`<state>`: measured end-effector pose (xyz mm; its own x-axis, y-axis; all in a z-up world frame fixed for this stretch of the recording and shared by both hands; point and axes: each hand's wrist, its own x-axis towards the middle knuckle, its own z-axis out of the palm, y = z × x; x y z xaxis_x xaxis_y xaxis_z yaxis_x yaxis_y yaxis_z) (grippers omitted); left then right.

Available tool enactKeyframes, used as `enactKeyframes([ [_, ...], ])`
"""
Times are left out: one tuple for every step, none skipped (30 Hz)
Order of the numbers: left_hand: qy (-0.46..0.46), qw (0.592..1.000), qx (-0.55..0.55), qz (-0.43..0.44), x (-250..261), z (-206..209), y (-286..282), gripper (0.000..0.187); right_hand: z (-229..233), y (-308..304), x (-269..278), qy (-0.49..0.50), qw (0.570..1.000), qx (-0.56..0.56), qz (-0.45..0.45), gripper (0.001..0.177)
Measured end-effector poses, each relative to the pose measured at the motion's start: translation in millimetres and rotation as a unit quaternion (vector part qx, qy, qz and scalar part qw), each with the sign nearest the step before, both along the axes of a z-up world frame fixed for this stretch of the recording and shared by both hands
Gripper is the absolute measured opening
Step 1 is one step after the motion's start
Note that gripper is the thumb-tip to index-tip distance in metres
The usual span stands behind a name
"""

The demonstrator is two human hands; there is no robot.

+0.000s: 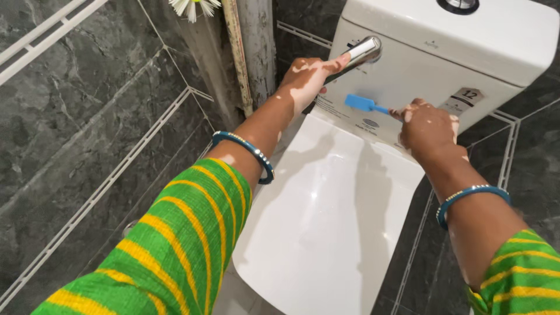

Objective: The person cleans a toilet by first scrubbing the bowl and seat with a handheld bidet sprayer and a blue brush. They then remove the cistern lid, scrub it on the floor, rinse it, and reinstall it. Finally, they scrub the cistern body and the toilet seat.

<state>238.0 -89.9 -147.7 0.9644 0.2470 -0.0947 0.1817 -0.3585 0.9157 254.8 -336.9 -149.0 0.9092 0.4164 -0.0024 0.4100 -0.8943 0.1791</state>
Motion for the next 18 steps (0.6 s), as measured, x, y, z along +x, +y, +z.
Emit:
enactKeyframes([
  [0.008, 1.000, 0.009, 0.002, 0, 0, 0, 0.068, -2, 2, 1, 0.024, 0.999, 0.007, -0.022, 0.064],
  [0.017, 1.000, 0.019, 0.003, 0, -1, 0, 0.068, -4, 4, 2, 0.013, 0.999, 0.041, -0.013, 0.058],
  [0.026, 0.999, 0.028, 0.006, -1, -2, 1, 0.068, -8, 7, 4, 0.005, 0.997, 0.074, -0.003, 0.052],
  [0.007, 1.000, 0.010, 0.008, -2, -5, 4, 0.066, -12, 12, 5, -0.004, 0.994, 0.107, 0.007, 0.047],
  [-0.011, 1.000, -0.010, 0.007, -2, -8, 4, 0.065, -19, 17, 6, -0.009, 0.992, 0.125, 0.015, 0.047],
  [-0.028, 0.999, -0.030, 0.007, -3, -12, 4, 0.064, -25, 23, 8, -0.013, 0.989, 0.144, 0.023, 0.048],
  [-0.029, 0.999, -0.027, 0.008, -1, -14, 3, 0.065, -30, 28, 12, -0.021, 0.986, 0.164, 0.031, 0.048],
  [-0.029, 0.999, -0.024, 0.009, 1, -16, 2, 0.066, -37, 30, 14, -0.017, 0.989, 0.142, 0.032, 0.050],
  [-0.028, 0.999, -0.018, 0.011, 1, -18, 4, 0.067, -44, 32, 15, -0.012, 0.992, 0.122, 0.034, 0.052],
  [-0.031, 0.999, -0.012, 0.008, 1, -19, 6, 0.068, -53, 34, 16, -0.007, 0.994, 0.102, 0.036, 0.054],
  [-0.032, 0.999, -0.009, 0.004, -1, -23, 6, 0.068, -62, 28, 15, 0.000, 0.996, 0.085, 0.034, 0.054],
  [-0.032, 0.999, -0.006, 0.000, -3, -27, 5, 0.069, -70, 19, 14, 0.008, 0.997, 0.068, 0.032, 0.054],
  [-0.029, 1.000, 0.000, -0.005, -5, -29, 6, 0.068, -77, 12, 13, 0.014, 0.998, 0.050, 0.033, 0.055],
  [-0.026, 1.000, 0.007, -0.011, -8, -31, 7, 0.068, -83, 7, 12, 0.047, 0.998, 0.046, -0.009, 0.056],
  [-0.027, 0.999, 0.016, -0.016, -8, -31, 9, 0.068, -85, 0, 13, 0.076, 0.995, 0.044, -0.051, 0.059],
  [-0.016, 1.000, 0.015, -0.002, -7, -30, 11, 0.068, -87, -2, 16, 0.103, 0.989, 0.042, -0.093, 0.062],
  [-0.004, 1.000, 0.015, 0.013, -8, -31, 12, 0.069, -92, -1, 17, 0.093, 0.993, 0.048, -0.062, 0.062],
  [0.008, 0.999, 0.015, 0.027, -8, -33, 13, 0.069, -96, 2, 17, 0.083, 0.995, 0.054, -0.031, 0.063],
])
